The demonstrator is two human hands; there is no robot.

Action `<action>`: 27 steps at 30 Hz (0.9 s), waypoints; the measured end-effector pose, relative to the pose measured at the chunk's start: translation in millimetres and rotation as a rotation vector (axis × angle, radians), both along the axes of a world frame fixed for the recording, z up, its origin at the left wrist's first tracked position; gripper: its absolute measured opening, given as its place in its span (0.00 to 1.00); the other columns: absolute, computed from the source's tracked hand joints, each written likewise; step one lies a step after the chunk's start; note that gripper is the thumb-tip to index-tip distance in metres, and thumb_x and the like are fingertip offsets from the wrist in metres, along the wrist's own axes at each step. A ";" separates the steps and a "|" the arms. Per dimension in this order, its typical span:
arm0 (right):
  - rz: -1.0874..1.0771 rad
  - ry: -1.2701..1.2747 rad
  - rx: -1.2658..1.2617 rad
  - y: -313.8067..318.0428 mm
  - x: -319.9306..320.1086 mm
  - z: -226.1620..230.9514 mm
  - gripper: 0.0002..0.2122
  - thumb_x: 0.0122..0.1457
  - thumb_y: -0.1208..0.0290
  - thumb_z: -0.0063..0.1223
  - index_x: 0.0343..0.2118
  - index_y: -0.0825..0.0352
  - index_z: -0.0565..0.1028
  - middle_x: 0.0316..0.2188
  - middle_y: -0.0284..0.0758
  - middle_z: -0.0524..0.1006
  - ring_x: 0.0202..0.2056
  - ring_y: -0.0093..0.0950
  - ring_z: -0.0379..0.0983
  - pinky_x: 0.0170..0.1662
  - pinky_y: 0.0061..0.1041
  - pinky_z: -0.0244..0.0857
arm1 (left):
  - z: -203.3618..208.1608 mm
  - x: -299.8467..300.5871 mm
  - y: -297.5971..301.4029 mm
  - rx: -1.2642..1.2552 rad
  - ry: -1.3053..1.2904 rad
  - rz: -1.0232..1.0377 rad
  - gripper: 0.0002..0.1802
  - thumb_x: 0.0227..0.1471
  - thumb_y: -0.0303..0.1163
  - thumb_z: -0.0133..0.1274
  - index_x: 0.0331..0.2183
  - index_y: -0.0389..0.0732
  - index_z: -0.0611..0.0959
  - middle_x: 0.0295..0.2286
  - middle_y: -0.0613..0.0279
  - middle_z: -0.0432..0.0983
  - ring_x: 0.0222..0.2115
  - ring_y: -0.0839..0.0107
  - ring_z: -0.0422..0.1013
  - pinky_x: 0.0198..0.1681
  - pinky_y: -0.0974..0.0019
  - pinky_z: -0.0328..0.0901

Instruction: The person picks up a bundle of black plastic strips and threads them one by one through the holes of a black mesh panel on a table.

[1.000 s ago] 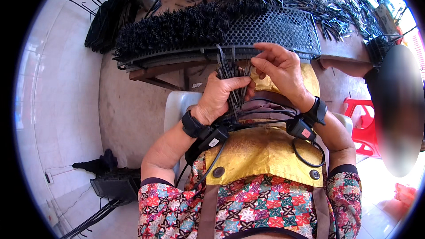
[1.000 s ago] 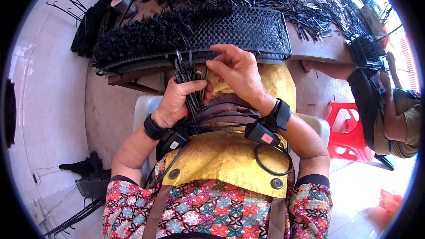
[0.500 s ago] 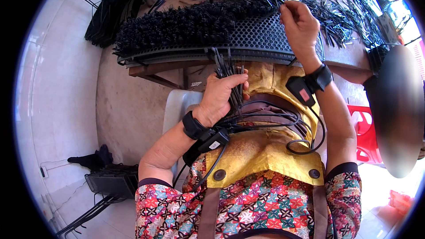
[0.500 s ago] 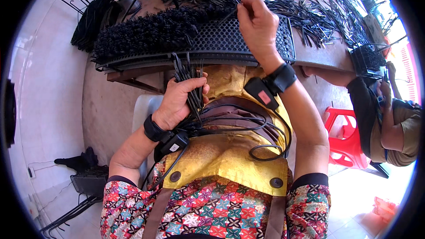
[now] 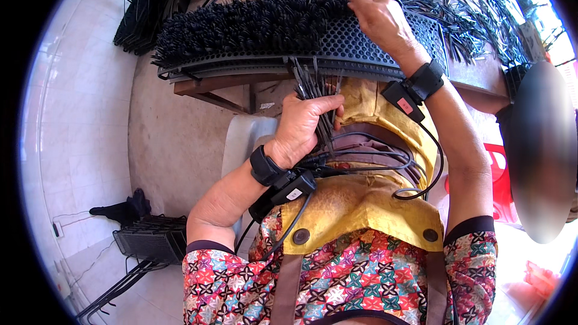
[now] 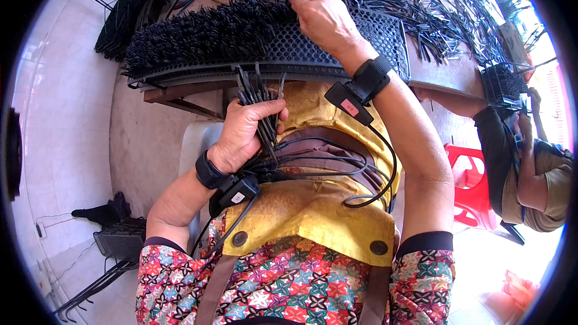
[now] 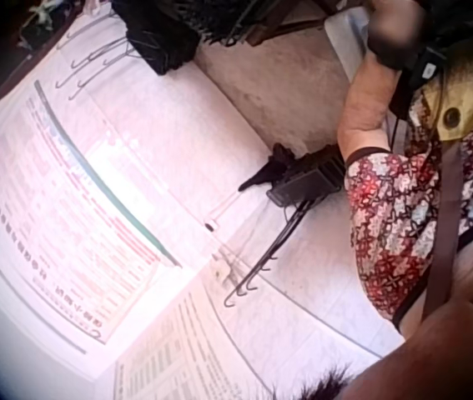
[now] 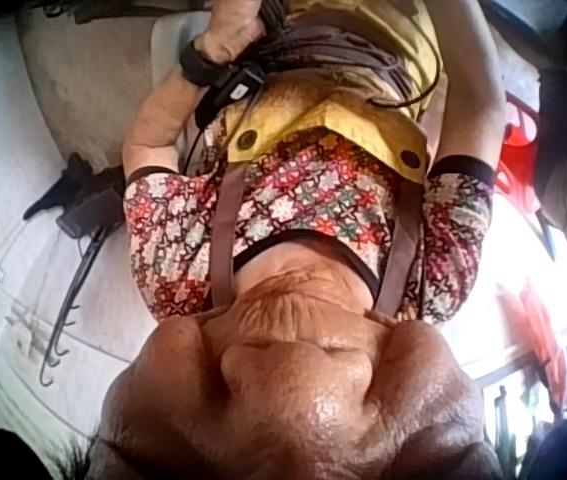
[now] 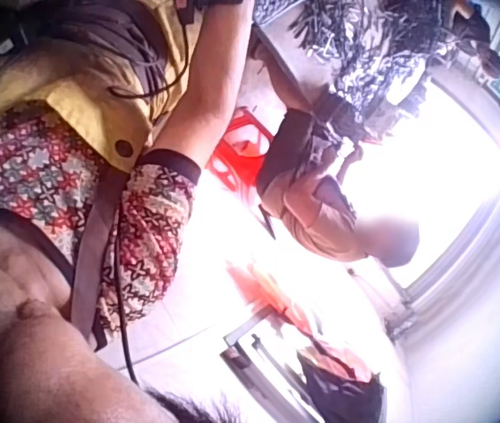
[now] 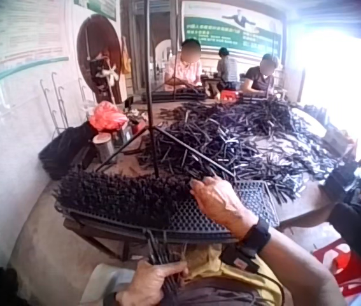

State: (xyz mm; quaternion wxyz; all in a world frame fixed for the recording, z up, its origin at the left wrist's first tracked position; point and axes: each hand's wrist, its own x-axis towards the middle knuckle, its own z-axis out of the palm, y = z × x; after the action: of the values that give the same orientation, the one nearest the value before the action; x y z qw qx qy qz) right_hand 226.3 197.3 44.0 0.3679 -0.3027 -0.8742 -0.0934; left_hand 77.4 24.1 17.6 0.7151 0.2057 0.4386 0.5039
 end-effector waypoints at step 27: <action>0.047 0.577 -0.049 -9.2 -10.1 -1.4 0.08 0.48 0.77 0.57 0.32 0.68 0.74 0.23 0.38 0.76 0.23 0.29 0.75 0.27 0.22 0.68 | 0.6 2.6 0.5 -0.003 -0.020 0.065 0.09 0.46 0.24 0.56 0.33 0.36 0.77 0.21 0.62 0.73 0.19 0.74 0.69 0.21 0.72 0.66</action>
State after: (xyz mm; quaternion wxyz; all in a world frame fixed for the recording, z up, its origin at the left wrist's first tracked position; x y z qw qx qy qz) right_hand 216.1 188.0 42.6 0.5960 -0.3051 -0.7423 0.0263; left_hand 79.9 24.6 18.3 0.7030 0.1853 0.4385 0.5283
